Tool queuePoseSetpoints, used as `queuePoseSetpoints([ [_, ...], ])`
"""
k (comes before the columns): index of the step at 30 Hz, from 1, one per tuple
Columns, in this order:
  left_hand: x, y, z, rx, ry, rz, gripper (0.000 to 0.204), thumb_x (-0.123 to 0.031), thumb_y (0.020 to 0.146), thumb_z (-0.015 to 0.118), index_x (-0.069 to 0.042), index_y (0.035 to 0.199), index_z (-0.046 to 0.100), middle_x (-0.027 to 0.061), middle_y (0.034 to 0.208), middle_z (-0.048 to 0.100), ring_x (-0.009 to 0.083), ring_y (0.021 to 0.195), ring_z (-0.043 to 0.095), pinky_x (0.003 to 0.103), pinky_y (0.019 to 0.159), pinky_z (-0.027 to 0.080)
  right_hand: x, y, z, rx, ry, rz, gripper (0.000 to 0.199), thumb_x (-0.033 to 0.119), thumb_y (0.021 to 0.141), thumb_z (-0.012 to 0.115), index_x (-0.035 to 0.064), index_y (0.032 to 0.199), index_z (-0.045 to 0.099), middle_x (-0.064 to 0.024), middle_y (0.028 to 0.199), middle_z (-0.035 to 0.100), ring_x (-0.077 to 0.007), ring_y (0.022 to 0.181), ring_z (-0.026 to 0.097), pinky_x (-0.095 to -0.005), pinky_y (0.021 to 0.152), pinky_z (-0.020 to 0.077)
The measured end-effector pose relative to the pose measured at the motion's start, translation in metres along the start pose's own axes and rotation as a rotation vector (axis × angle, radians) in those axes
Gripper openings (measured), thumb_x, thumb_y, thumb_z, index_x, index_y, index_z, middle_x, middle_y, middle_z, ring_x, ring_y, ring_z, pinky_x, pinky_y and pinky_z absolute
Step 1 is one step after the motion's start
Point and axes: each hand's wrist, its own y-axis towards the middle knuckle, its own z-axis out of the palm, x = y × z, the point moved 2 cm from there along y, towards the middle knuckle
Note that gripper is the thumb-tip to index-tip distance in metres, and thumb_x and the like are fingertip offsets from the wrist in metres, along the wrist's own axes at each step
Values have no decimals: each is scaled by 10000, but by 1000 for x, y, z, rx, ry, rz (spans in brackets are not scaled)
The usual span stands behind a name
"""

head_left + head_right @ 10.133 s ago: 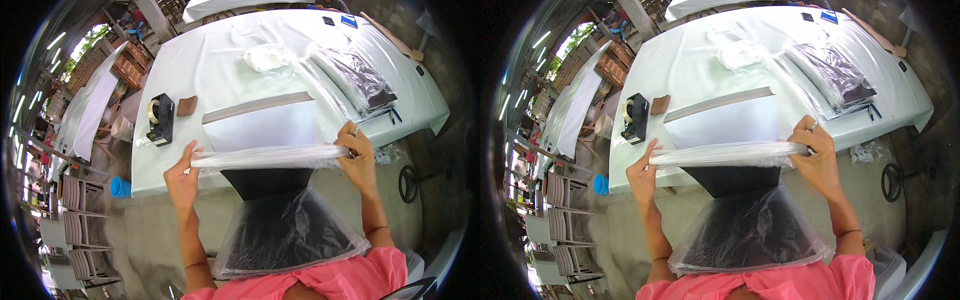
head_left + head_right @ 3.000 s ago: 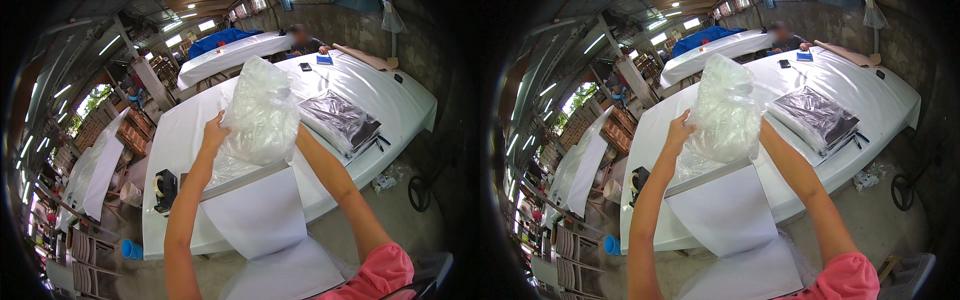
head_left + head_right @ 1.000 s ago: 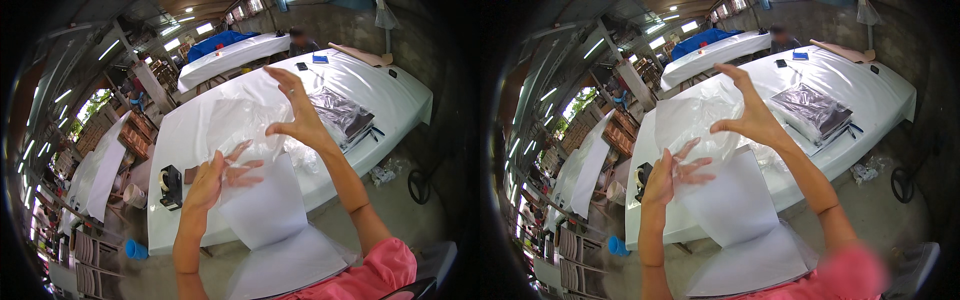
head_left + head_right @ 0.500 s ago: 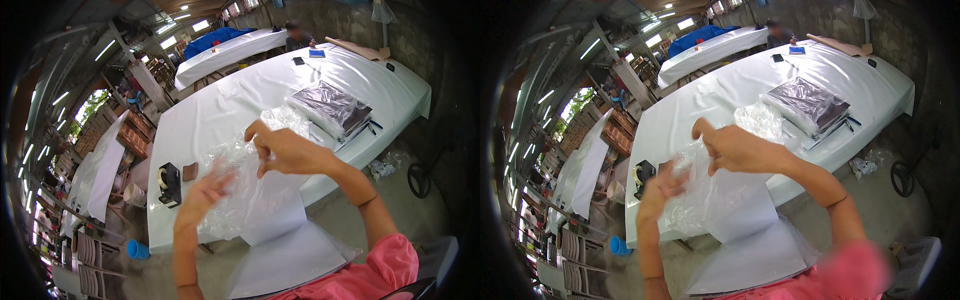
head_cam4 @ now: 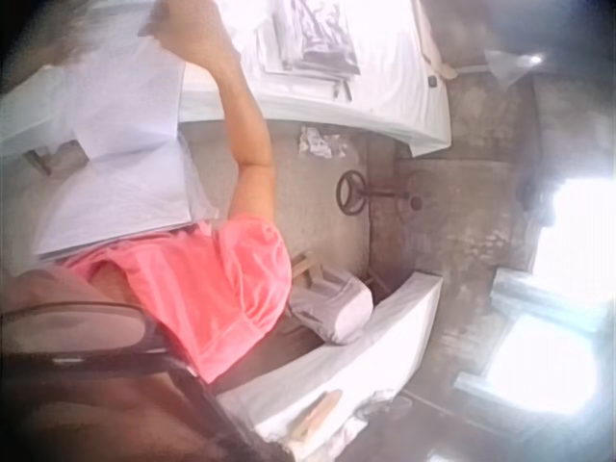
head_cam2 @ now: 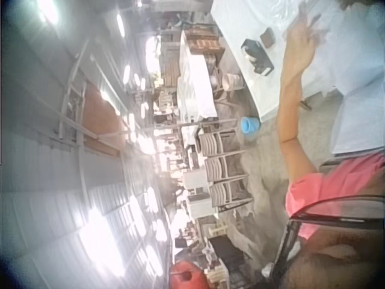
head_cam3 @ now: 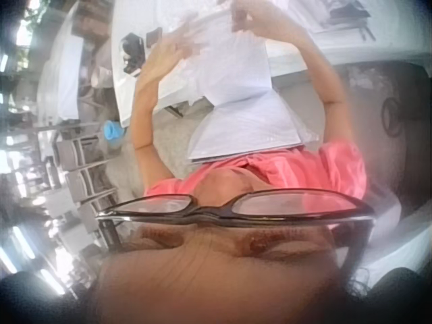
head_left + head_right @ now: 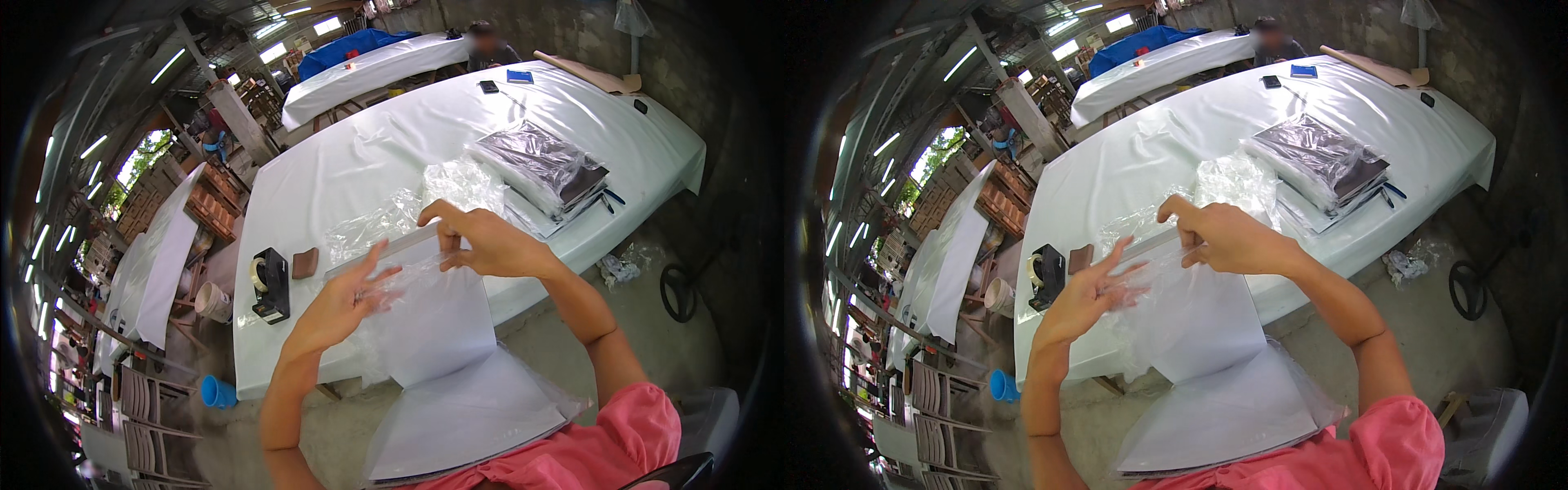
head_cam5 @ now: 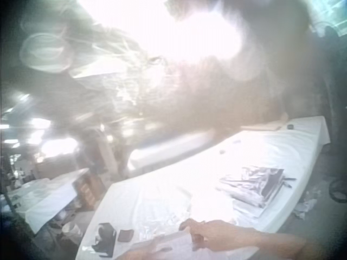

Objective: The person wraps a large flat black object in a clear plastic sheet by folding the sheet over the item and tucking it in by hand.

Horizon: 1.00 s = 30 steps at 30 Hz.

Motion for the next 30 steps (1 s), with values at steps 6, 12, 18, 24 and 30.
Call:
queuePoseSetpoints([
  [6, -10, 8, 16, 27, 271, 58, 658, -199, 881, 544, -61, 1415, 186, 166, 1219, 506, 164, 876, 578, 252, 788, 443, 13, 4, 11, 66, 24, 75, 462, -19, 757, 586, 34, 1152, 354, -116, 653, 560, -324, 685, 586, -396, 636, 439],
  [12, 10, 29, 29, 61, 189, -86, 604, -230, 893, 538, 11, 1375, 267, 164, 1184, 533, 173, 896, 576, 241, 836, 417, 18, 7, 16, 61, -44, 44, 500, -9, 707, 609, 31, 1148, 377, -116, 781, 586, -335, 807, 573, -388, 756, 449],
  [18, 17, 24, 39, -25, -477, -12, 438, -219, 926, 488, 10, 1290, 402, 46, 1039, 581, 145, 952, 555, 284, 866, 434, 22, -5, 13, -163, -287, -346, 357, 67, 643, 696, 93, 985, 597, -59, 1086, 504, -270, 1116, 413, -420, 975, 325],
  [24, 19, 20, 48, 53, -976, -117, 337, -213, 924, 495, -6, 1189, 510, 16, 987, 587, 113, 927, 555, 292, 839, 455, 14, -9, 34, -197, -466, -561, 187, 94, 670, 681, 100, 852, 637, -59, 1112, 505, -259, 1115, 412, -468, 1014, 262],
  [30, 86, 16, -12, -463, 44, -68, 441, -174, 892, 525, -19, 1295, 436, 54, 940, 596, 118, 803, 515, 246, 727, 422, 39, -32, 36, 286, -87, -604, 121, 126, 821, 588, 60, 851, 492, -64, 692, 585, -224, 670, 578, -353, 623, 456],
])
